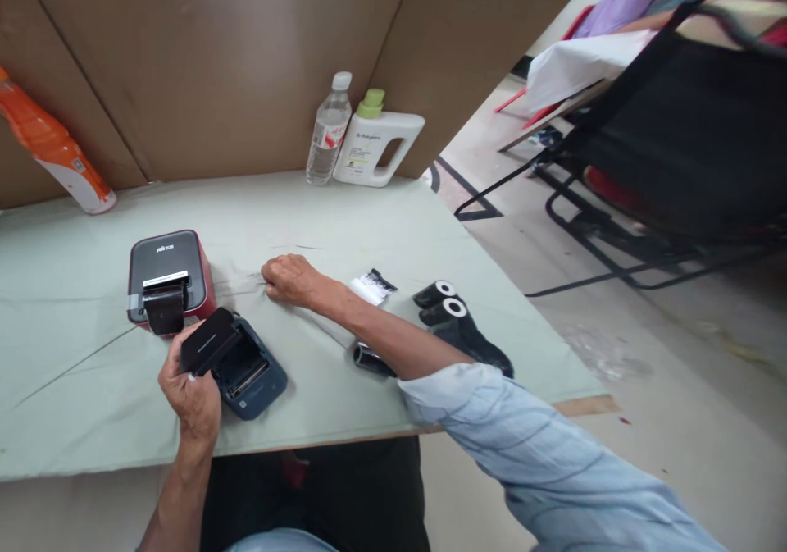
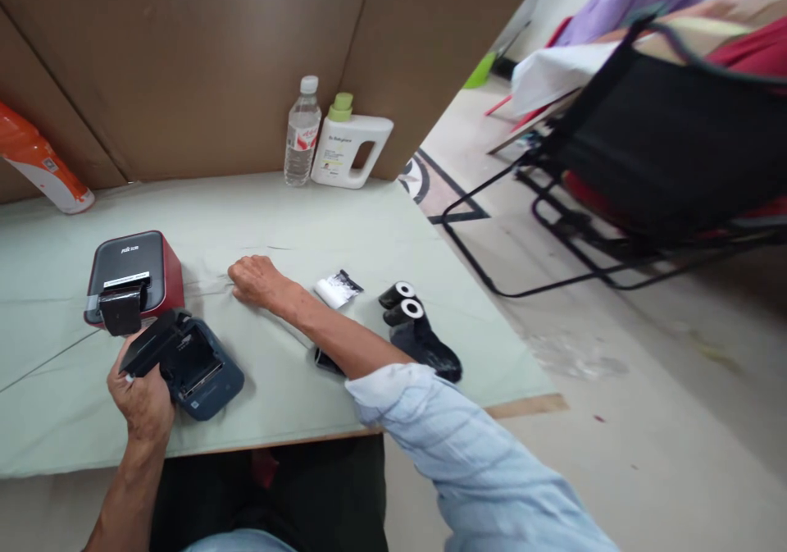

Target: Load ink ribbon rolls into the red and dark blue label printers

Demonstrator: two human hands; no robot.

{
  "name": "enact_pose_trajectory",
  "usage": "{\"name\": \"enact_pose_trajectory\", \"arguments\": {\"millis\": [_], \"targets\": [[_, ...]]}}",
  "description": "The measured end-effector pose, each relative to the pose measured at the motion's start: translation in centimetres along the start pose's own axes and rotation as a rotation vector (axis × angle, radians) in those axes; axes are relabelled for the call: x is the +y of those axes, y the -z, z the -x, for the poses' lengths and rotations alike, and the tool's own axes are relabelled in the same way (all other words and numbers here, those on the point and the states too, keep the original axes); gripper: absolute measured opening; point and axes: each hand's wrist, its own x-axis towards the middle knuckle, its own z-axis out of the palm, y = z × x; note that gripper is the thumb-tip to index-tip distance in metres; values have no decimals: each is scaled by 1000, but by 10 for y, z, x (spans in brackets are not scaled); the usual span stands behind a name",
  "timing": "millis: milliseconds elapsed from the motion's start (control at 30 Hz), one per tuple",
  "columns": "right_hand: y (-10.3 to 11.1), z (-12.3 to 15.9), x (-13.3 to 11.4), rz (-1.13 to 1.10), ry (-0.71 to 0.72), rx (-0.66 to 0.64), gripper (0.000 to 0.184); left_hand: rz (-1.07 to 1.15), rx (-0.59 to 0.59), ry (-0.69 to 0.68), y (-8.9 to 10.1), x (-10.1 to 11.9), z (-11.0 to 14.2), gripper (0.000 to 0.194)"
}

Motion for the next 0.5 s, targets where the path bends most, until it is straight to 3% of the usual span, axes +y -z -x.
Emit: {"name": "enact_pose_trajectory", "arguments": {"millis": [267,500], "targets": [[0,10,18,-65,17,49,31,7,-1,31,1,-2,1,21],[-16,10,4,-8,30,28,27,16,2,12,-2,5,1,19]]}}
